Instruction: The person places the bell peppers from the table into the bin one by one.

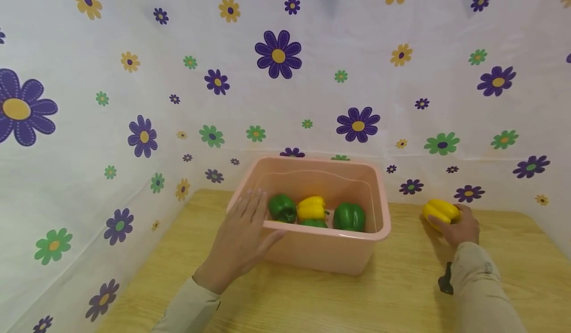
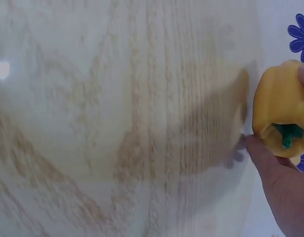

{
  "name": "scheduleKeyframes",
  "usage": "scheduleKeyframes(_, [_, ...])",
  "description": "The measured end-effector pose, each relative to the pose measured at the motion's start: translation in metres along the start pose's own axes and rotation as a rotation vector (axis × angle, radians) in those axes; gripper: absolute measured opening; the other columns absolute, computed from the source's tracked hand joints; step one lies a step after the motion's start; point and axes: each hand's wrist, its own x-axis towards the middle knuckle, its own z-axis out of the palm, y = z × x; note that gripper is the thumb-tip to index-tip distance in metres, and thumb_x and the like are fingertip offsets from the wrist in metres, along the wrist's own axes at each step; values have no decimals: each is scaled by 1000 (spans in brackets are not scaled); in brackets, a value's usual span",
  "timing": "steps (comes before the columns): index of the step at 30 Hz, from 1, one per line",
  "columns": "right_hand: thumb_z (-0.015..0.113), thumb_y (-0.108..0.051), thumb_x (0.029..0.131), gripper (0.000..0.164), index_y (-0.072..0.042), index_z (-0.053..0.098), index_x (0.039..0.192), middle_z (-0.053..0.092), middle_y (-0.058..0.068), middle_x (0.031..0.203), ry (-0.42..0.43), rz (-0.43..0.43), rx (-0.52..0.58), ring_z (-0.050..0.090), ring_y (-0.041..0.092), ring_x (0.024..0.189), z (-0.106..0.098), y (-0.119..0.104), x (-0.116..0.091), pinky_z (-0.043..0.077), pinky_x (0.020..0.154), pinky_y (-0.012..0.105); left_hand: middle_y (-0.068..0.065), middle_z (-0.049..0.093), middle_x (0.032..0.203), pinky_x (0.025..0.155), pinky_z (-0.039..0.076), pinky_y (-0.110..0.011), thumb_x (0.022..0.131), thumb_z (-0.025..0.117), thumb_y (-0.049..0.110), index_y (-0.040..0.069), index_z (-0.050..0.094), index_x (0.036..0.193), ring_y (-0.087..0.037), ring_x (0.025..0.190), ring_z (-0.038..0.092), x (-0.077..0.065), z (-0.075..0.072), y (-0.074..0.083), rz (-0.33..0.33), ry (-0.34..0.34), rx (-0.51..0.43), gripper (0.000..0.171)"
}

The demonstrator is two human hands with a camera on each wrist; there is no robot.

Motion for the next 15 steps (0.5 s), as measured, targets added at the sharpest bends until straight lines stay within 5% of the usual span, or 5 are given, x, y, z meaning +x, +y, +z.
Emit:
scheduleKeyframes(5, [61,-52,97,99,7,10,158,20,40,156,36,0,108,31,57,136,-2,-7,-7,37,111,63,-22,27,162,124,19,-46,101,39,66,-6,32,155,-36,151,26,-1,1,-1,-11,-10,-5,90])
scheduleKeyframes(9, [64,-50,96,97,3,14,159,29,34,154,97,-25,200,46,40,122,-3,-18,-9,57,88,28,-22,29,162,124,20,-46,101,41,65,-6,33,154,-37,150,28,-2,1,-1,-12,-6,3,90])
scheduleKeyframes(12, [70,-43,94,93,0,19,159,42,19,139,156,-50,307,50,17,103,-5,-28,-10,52,68,8,-22,31,161,123,20,-46,101,43,64,-6,34,154,-37,149,30,-1,0,-1,-4,7,6,89])
scheduleKeyframes(15, [74,-35,92,88,-3,25,158,43,-1,119,198,-83,428,45,3,92,-7,-39,-15,52,66,7,-22,30,161,124,19,-46,101,43,63,-7,34,154,-37,149,29,-1,-1,0,1,5,-3,88])
